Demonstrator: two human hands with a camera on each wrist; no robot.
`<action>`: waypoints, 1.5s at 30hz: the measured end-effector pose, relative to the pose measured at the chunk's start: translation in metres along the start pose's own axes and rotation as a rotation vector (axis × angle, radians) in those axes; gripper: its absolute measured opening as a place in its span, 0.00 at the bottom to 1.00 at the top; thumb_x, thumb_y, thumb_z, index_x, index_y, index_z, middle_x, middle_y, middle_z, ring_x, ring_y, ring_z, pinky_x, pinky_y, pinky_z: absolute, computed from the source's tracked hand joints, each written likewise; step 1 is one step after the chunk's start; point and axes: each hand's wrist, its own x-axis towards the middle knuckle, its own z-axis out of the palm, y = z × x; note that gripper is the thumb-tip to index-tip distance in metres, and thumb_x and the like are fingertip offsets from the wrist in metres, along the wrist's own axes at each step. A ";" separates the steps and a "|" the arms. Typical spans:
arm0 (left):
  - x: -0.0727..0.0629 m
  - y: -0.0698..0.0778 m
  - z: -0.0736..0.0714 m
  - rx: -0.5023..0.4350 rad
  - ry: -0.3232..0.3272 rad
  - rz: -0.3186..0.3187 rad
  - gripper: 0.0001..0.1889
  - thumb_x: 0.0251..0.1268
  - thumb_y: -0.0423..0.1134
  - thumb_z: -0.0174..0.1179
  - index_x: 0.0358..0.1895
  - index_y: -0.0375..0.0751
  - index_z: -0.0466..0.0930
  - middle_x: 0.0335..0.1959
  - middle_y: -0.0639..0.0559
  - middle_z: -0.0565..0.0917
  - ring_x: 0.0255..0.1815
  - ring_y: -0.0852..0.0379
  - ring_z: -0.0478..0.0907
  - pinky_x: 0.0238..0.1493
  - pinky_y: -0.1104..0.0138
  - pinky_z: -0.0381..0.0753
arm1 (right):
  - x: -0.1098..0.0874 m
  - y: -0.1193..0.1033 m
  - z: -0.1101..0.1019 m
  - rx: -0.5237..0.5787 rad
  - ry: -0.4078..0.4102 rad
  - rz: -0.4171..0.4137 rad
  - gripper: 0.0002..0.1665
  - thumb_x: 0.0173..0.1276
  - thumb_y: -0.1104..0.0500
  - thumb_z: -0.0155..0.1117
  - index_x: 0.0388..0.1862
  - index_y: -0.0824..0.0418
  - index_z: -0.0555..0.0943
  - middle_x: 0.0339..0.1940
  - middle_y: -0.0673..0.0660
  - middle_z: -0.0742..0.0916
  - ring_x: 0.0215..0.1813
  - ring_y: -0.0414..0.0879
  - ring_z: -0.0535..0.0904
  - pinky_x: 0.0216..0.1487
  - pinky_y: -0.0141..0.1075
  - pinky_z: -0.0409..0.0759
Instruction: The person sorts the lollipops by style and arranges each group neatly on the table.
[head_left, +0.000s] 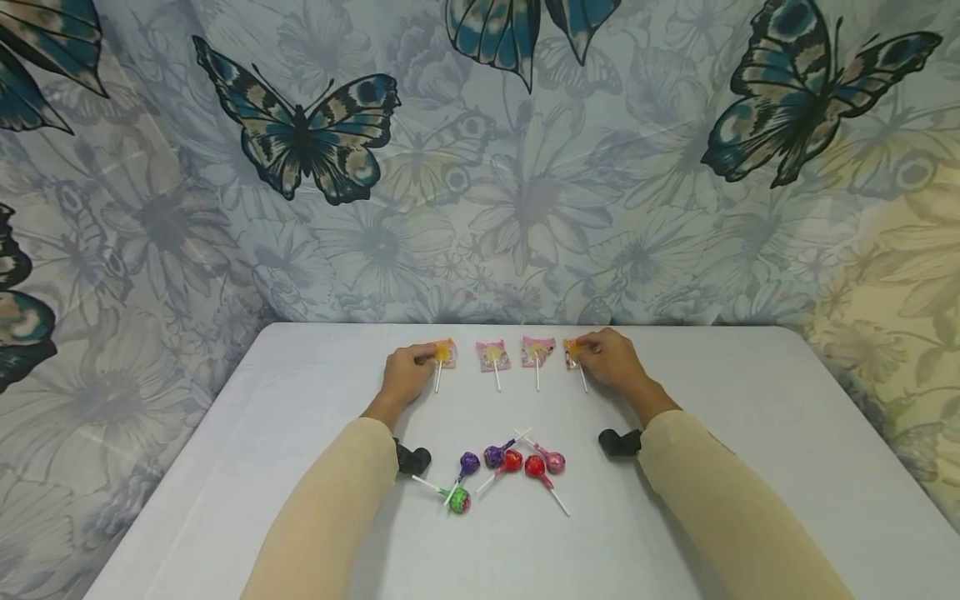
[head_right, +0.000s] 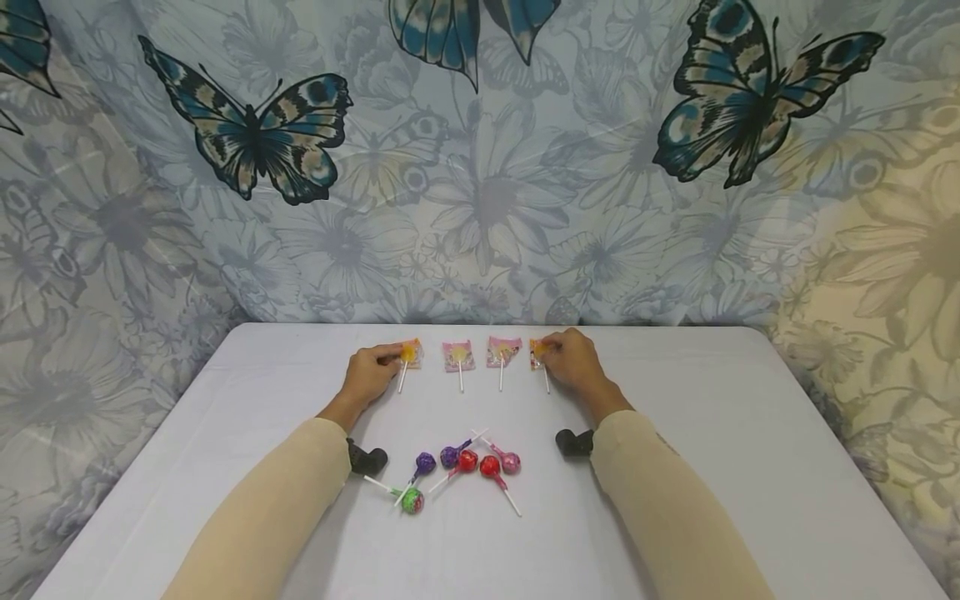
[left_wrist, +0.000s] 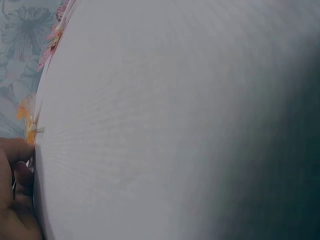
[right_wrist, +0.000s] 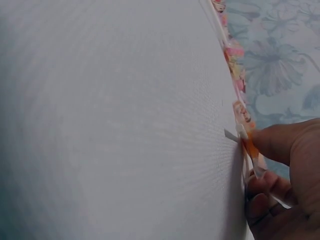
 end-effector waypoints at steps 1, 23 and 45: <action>0.000 0.000 0.000 -0.001 0.001 -0.002 0.16 0.60 0.27 0.59 0.50 0.39 0.84 0.51 0.47 0.83 0.57 0.49 0.76 0.56 0.60 0.74 | 0.000 0.000 0.000 -0.002 -0.002 0.002 0.18 0.62 0.62 0.63 0.50 0.68 0.83 0.42 0.63 0.79 0.41 0.55 0.74 0.42 0.47 0.75; -0.003 0.004 -0.001 -0.064 0.009 -0.045 0.15 0.60 0.27 0.61 0.50 0.39 0.85 0.53 0.47 0.82 0.52 0.51 0.77 0.53 0.60 0.75 | -0.003 0.006 -0.003 0.007 0.021 -0.013 0.19 0.65 0.60 0.63 0.52 0.69 0.82 0.46 0.64 0.79 0.47 0.59 0.76 0.46 0.52 0.75; -0.005 0.011 -0.014 -0.197 0.027 -0.072 0.14 0.62 0.30 0.62 0.50 0.37 0.84 0.54 0.51 0.81 0.39 0.53 0.75 0.34 0.67 0.76 | -0.015 -0.012 -0.023 0.058 0.064 -0.069 0.19 0.67 0.57 0.64 0.53 0.66 0.82 0.51 0.68 0.79 0.43 0.59 0.78 0.41 0.50 0.77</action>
